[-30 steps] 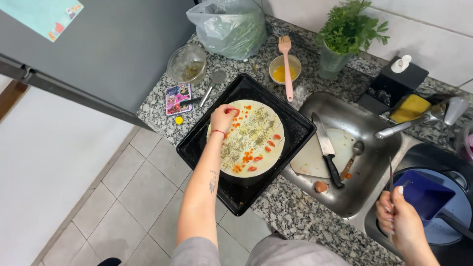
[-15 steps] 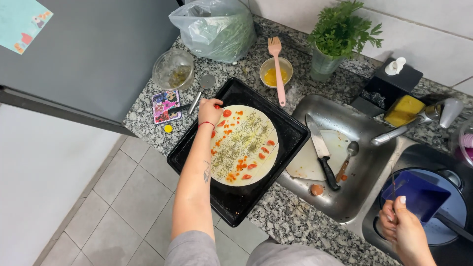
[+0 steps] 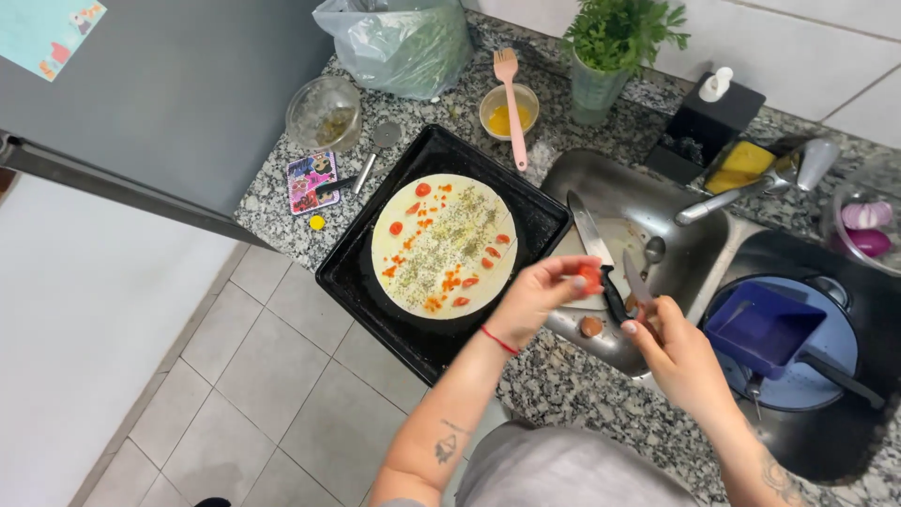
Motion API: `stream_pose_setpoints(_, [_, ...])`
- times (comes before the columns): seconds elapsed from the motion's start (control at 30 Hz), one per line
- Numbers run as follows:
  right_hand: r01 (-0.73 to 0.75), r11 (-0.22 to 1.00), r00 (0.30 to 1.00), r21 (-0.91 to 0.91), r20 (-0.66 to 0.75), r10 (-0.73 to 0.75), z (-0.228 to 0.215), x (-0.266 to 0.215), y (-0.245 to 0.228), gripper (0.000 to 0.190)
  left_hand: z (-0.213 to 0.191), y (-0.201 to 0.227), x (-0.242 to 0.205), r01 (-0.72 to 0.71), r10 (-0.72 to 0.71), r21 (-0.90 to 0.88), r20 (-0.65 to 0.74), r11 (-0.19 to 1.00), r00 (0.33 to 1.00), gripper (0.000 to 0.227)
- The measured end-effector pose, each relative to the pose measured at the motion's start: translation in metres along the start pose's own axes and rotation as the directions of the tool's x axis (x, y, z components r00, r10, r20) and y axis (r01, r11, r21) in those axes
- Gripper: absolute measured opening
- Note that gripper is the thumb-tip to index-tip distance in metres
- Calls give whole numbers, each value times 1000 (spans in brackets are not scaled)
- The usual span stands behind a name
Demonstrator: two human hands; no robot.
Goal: The person is preparing a pizza by seasoning it with spices and adding sliced tomatoes.
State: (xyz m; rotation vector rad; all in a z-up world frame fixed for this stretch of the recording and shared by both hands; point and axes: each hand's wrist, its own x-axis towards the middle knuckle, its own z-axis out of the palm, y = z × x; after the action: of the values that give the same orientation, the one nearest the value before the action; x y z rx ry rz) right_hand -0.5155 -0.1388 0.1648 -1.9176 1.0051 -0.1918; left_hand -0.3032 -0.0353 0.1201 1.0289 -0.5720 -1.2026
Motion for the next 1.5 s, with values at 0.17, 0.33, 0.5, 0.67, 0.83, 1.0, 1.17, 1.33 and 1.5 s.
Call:
stream_pose_setpoints(0.17, [99, 963, 989, -252, -84, -123, -16, -17, -16, 39, 52, -36, -11, 182, -168, -222, 79, 958, 983, 38])
stream_pose_setpoints(0.33, [163, 934, 970, -316, -123, -211, -26, -28, 1, 40, 74, -23, -20, 193, -162, -184, 175, 964, 971, 37])
stream_pose_setpoints(0.5, [162, 931, 979, -326, -63, -192, -27, -27, 7, 43, 75, -28, -21, 174, -155, -143, 135, 974, 979, 36])
stream_pose_setpoints(0.67, [221, 932, 962, -287, -93, -256, -26, -28, 12, 48, 74, -29, -19, 151, -139, -178, 77, 972, 987, 39])
stream_pose_setpoints(0.83, [267, 890, 939, -370, -107, -326, -38, -26, 1, 48, 83, -15, -19, 189, -169, -197, 116, 962, 979, 38])
stream_pose_setpoints(1.0, [324, 870, 930, -371, -45, -365, -39, -20, 4, 48, 78, -18, -17, 219, -188, -186, 171, 958, 967, 34])
stream_pose_setpoints(1.17, [105, 921, 985, -375, -87, -147, -26, -21, 15, 51, 81, -19, -18, 206, -183, -199, 131, 958, 974, 32])
stream_pose_setpoints(1.33, [199, 889, 942, -411, -168, -289, -27, -21, 8, 52, 81, -19, -17, 172, -151, -189, 123, 967, 981, 32])
stream_pose_setpoints(1.5, [409, 828, 848, -384, -175, -500, -28, -19, 6, 44, 81, -21, -18, 172, -146, -202, 138, 964, 980, 32])
